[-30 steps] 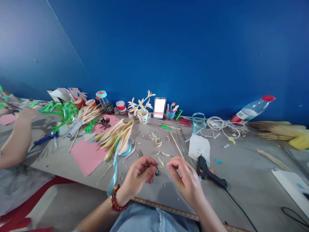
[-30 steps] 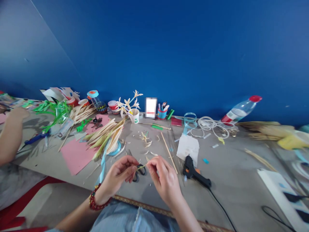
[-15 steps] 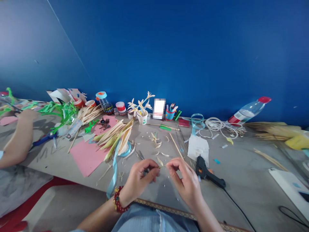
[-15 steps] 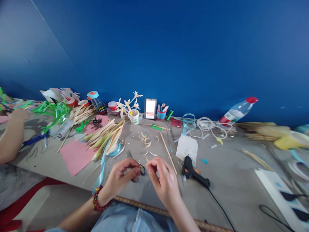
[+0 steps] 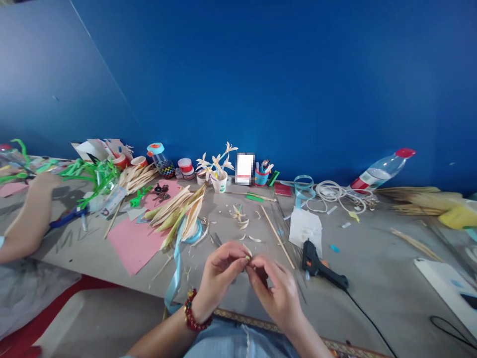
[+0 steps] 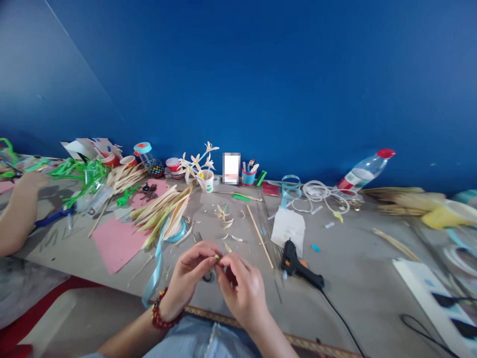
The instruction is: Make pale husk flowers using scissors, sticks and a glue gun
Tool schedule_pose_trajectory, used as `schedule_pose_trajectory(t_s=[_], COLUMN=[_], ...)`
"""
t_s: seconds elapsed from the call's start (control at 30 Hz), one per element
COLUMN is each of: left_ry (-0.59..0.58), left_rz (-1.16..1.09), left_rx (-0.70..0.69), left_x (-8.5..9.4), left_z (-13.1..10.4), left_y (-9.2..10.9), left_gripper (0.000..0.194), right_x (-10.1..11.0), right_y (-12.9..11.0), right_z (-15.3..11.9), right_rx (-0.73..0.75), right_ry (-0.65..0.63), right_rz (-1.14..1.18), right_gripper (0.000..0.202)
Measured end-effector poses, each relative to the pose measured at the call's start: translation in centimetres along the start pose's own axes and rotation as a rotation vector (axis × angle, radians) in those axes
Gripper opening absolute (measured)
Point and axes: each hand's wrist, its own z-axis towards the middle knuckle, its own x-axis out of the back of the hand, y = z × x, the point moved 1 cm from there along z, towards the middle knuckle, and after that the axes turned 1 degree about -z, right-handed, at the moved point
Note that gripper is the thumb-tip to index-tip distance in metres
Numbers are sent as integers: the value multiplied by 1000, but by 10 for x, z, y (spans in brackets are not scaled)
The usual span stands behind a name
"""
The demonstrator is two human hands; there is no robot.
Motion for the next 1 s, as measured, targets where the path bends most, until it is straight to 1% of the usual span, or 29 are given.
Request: schedule_pose_trajectory(t_s=[0.13, 0.2, 0.27, 0.33, 0.4, 0.47, 0.53, 0.6, 0.73, 0.9, 1.0], left_ry=[18, 26, -16, -92, -156, -191, -216, -232, -238, -209, -204], left_rz=[135, 149, 43, -136, -294, -379, -412, -418, -347, -94, 39], left_rx=[-16, 12, 109, 240, 351, 419, 460, 479, 456, 291, 224], left_x=[2, 3, 2, 2, 2, 3, 5, 6, 6, 5, 4], left_z=[-1, 0, 1, 2, 2, 2, 1, 1, 3, 2, 2], left_y=[0, 0, -1, -3, -5, -7, -8, -7, -3, 4, 5], left_gripper=[9, 12, 17, 23, 26, 28, 28, 29, 30, 25, 20], right_x=[6, 11, 17, 23, 26, 27, 27, 26, 25, 25, 26], right_y=[0, 1, 4, 7, 10, 12, 13, 14, 15, 16, 16], right_z=[1, 3, 6, 9, 12, 14, 16, 16, 15, 10, 8], right_rx=[86, 88, 49, 2, -27, -31, -28, -35, -89, -101, -78], right_ry=[-108, -131, -116, -107, -144, -197, -233, -241, -223, -179, -138], right_rz=[-88, -75, 3, 123, 233, 302, 339, 361, 380, 347, 311], right_gripper=[10, 10, 9, 7, 17, 20, 17, 14, 10, 10, 11])
